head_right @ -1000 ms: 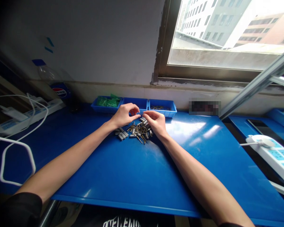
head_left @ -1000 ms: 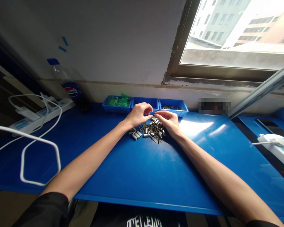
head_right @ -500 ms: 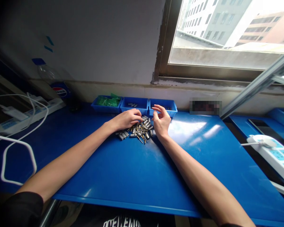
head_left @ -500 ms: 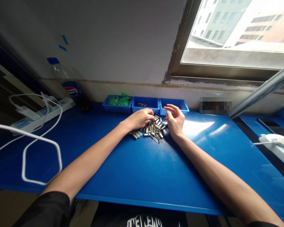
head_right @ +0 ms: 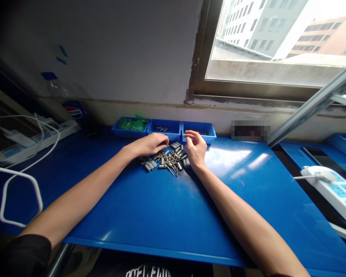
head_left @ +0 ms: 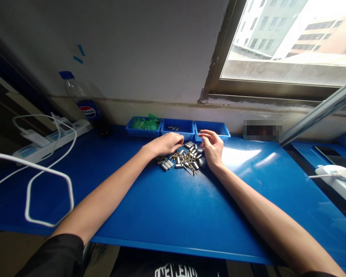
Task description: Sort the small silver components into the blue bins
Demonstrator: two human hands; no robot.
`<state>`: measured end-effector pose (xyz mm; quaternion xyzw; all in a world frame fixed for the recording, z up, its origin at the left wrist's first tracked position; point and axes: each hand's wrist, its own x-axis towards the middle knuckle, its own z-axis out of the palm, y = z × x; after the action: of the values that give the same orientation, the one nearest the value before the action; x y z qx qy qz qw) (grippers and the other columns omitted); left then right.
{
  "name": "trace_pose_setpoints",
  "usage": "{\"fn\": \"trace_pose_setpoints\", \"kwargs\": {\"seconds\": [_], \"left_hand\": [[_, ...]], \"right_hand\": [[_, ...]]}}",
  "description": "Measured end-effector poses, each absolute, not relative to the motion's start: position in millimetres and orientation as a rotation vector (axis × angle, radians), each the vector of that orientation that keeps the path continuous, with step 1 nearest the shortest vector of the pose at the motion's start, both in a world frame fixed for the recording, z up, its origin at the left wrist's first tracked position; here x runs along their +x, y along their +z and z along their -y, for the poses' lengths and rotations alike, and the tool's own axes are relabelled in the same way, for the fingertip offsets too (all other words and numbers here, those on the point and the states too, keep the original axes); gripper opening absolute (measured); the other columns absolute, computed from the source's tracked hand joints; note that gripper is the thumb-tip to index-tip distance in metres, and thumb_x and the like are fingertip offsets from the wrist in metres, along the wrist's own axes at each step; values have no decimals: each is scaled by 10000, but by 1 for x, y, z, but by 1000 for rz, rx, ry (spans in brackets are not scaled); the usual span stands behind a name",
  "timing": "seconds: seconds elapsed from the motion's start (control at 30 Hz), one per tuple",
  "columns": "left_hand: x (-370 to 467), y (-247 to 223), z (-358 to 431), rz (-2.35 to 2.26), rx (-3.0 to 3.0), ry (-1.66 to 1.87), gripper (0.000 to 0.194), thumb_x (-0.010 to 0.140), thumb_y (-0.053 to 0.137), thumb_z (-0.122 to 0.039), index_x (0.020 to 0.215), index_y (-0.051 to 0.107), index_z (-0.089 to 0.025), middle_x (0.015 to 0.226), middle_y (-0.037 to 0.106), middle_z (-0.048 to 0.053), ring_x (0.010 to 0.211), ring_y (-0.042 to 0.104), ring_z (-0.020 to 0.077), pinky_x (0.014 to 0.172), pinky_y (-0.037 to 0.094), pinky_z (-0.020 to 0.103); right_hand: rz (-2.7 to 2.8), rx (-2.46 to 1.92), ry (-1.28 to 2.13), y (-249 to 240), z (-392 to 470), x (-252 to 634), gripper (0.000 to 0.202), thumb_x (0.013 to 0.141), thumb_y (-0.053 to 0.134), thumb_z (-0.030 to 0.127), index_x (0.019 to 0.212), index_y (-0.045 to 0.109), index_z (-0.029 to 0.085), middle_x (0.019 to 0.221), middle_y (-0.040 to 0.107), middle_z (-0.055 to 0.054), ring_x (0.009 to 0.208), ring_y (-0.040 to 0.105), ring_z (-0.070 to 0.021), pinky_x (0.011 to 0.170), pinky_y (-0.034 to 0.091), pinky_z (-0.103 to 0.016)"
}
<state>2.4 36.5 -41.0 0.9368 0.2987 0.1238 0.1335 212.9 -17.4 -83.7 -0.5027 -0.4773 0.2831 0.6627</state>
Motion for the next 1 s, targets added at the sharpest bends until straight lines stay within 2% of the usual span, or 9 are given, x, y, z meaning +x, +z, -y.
{"fn": "trace_pose_setpoints", "kwargs": {"seconds": [0.17, 0.3, 0.47, 0.67, 0.87, 1.0], "left_hand": [[3, -35, -36, -831, 2476, 723, 34, 824, 689, -165, 836, 713, -144, 779, 746, 34, 698, 695, 145, 669, 517, 229], [7, -35, -32, -833, 2416, 879, 13, 744, 699, -133, 748, 696, -146, 709, 735, 17, 645, 691, 137, 632, 520, 220], [9, -37, -32, -863, 2472, 855, 66, 734, 676, -105, 770, 708, -150, 715, 735, 9, 645, 681, 132, 629, 509, 221], [10, -40, -34, -915, 2541, 770, 75, 793, 671, -147, 830, 736, -152, 765, 754, 35, 679, 687, 150, 652, 508, 236], [10, -41, -32, -982, 2552, 708, 57, 774, 683, -145, 797, 734, -157, 746, 744, 43, 677, 680, 161, 620, 485, 238], [11, -41, -31, -1009, 2562, 685, 62, 759, 678, -125, 776, 727, -160, 739, 735, 41, 666, 665, 157, 612, 466, 237]], "right_hand": [[1102, -1101, 729, -84, 18, 214, 236, 782, 646, 308, 963, 738, 188, 798, 752, -35, 551, 553, -129, 541, 475, -277], [1203, -1049, 826, -82, 21, 214, 243, 787, 686, 319, 991, 749, 204, 801, 758, -18, 539, 530, -121, 534, 451, -275], [1317, -1041, 877, -79, 25, 212, 311, 808, 766, 416, 1037, 776, 205, 834, 770, -26, 594, 589, -138, 553, 473, -280], [1407, -1053, 883, -81, 24, 209, 311, 797, 812, 458, 955, 813, 190, 915, 804, -67, 739, 708, -195, 635, 553, -308], [1449, -1018, 967, -85, 23, 209, 389, 773, 836, 482, 1033, 813, 193, 938, 810, -65, 686, 695, -179, 583, 539, -291], [1446, -1004, 996, -82, 25, 210, 362, 772, 836, 492, 977, 821, 193, 903, 810, -65, 590, 641, -148, 523, 505, -278]]}}
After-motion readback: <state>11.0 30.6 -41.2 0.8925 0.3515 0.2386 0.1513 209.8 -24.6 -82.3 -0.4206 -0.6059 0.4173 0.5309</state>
